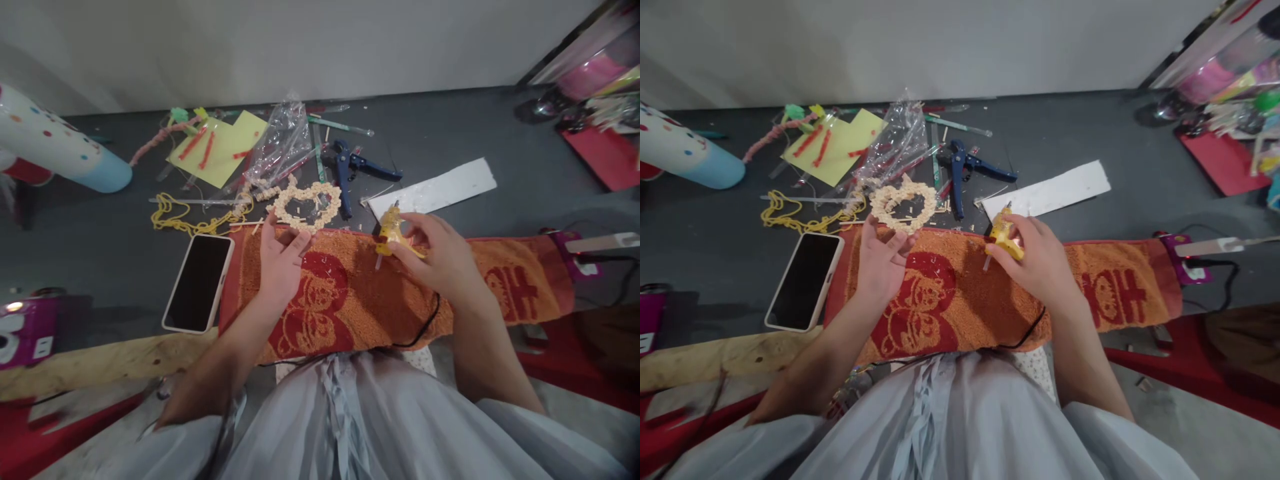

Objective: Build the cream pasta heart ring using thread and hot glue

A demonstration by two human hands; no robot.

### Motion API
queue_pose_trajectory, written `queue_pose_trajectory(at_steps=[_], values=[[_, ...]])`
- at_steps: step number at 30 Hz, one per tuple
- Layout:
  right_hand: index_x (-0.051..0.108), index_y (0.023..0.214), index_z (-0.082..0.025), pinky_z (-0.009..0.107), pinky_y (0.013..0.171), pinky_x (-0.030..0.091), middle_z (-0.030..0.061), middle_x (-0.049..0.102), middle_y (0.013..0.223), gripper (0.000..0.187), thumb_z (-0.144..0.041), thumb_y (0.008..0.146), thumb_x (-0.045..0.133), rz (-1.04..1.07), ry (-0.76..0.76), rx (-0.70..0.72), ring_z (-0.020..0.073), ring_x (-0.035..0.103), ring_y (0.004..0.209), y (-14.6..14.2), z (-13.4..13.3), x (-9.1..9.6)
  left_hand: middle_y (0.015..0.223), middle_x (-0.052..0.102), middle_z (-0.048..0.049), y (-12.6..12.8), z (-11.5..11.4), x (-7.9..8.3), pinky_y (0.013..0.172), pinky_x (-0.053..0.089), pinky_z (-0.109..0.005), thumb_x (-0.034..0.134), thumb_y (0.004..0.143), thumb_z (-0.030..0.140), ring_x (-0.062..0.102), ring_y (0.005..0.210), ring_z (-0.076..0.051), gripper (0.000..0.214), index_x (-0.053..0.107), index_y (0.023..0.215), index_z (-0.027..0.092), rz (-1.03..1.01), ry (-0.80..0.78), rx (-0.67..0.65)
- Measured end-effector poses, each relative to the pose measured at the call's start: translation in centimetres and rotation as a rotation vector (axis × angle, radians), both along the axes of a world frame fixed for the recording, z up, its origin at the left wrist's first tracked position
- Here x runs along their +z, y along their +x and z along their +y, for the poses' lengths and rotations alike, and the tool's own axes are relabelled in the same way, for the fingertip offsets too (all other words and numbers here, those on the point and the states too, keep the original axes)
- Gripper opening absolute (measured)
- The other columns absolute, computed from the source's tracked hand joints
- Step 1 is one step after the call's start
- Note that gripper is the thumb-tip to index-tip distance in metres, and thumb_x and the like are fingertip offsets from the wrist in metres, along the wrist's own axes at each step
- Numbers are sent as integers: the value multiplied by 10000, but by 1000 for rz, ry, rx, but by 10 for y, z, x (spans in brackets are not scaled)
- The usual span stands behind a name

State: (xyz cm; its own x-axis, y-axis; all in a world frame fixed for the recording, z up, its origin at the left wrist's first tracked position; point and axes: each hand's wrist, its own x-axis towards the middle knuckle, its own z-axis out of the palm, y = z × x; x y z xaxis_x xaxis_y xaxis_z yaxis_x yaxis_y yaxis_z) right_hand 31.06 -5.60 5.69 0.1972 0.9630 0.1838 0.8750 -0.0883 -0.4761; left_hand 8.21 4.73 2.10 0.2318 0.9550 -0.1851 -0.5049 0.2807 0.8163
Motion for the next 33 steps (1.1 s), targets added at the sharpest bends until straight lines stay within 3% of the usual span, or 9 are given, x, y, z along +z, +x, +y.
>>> queue_pose_trajectory(at_steps=[4,9,12,15,23,33], values=[[667,1087,-190,273,617,453,33,654,815,431,-552,859,618,506,-5,34,134,570,670,-37,36,9,812,635,69,1,-1,1,758,547,-221,896,605,259,655,744,-81,813,480,1300,328,26,22,-6],[626,781,-184,241,578,408,-7,593,696,395,-573,778,694,800,-9,42,99,512,628,-66,68,5,905,660,31,1,-2,1,824,543,-259,898,618,291,673,880,-127,823,477,1324,333,59,63,-14],[506,636,-198,234,529,340,-41,466,607,416,-536,781,702,836,17,33,79,407,573,-72,74,4,918,659,28,1,-1,1,792,540,-249,896,624,308,664,858,-124,823,474,1330,341,90,67,-17],[453,615,-206,235,516,301,-49,400,600,431,-515,788,698,844,54,18,77,355,568,-73,76,4,888,650,26,0,-1,2,800,540,-252,899,621,311,660,901,-140,815,485,1323,333,95,73,-3],[425,585,-209,246,515,272,-62,343,571,514,-619,746,690,899,62,41,78,301,554,-74,79,6,946,657,14,-1,1,-4,802,532,-245,893,636,340,658,936,-140,815,472,1334,333,122,120,-13],[476,616,-202,253,512,258,-52,405,588,458,-576,767,693,982,61,11,79,317,557,-81,79,4,934,640,16,0,1,-6,782,529,-225,895,634,364,653,921,-132,814,473,1330,345,145,152,34]])
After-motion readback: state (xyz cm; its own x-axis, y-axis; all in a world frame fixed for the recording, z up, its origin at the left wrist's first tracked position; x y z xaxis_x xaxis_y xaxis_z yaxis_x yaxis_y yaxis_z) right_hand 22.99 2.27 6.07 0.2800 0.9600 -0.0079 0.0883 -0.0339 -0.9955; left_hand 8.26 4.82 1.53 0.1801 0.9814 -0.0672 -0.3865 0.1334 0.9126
